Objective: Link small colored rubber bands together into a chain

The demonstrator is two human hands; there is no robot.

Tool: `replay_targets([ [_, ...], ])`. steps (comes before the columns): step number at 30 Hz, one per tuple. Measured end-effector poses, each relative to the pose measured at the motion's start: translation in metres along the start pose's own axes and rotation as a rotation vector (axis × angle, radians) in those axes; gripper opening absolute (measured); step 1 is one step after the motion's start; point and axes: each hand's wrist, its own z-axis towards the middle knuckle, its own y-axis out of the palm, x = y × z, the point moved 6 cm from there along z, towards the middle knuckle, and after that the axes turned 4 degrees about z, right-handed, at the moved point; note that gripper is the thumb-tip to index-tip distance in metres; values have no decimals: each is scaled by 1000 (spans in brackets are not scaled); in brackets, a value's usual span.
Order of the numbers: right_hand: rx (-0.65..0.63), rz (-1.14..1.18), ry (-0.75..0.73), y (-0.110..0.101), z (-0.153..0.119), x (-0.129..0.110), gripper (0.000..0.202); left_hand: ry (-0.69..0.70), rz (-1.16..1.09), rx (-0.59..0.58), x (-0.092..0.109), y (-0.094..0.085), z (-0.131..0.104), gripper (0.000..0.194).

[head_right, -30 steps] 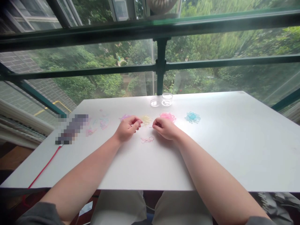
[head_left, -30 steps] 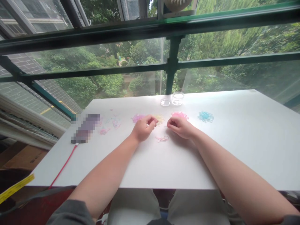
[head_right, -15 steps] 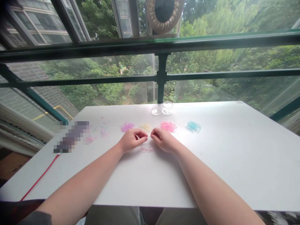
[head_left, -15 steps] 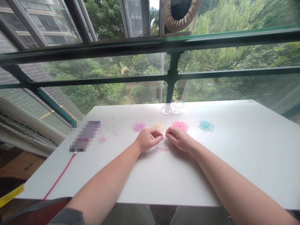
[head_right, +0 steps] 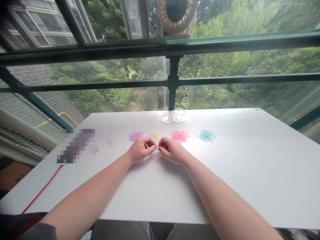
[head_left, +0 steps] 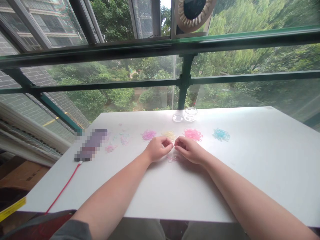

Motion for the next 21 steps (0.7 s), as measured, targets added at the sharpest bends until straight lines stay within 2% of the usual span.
replay_targets([
  [12,43,38,8,-1,0,0,2,24,-17,-71,6,4,-3,16],
  [21,63,95,4,-1,2,1,3,5,10,-22,6,0,-2,18],
])
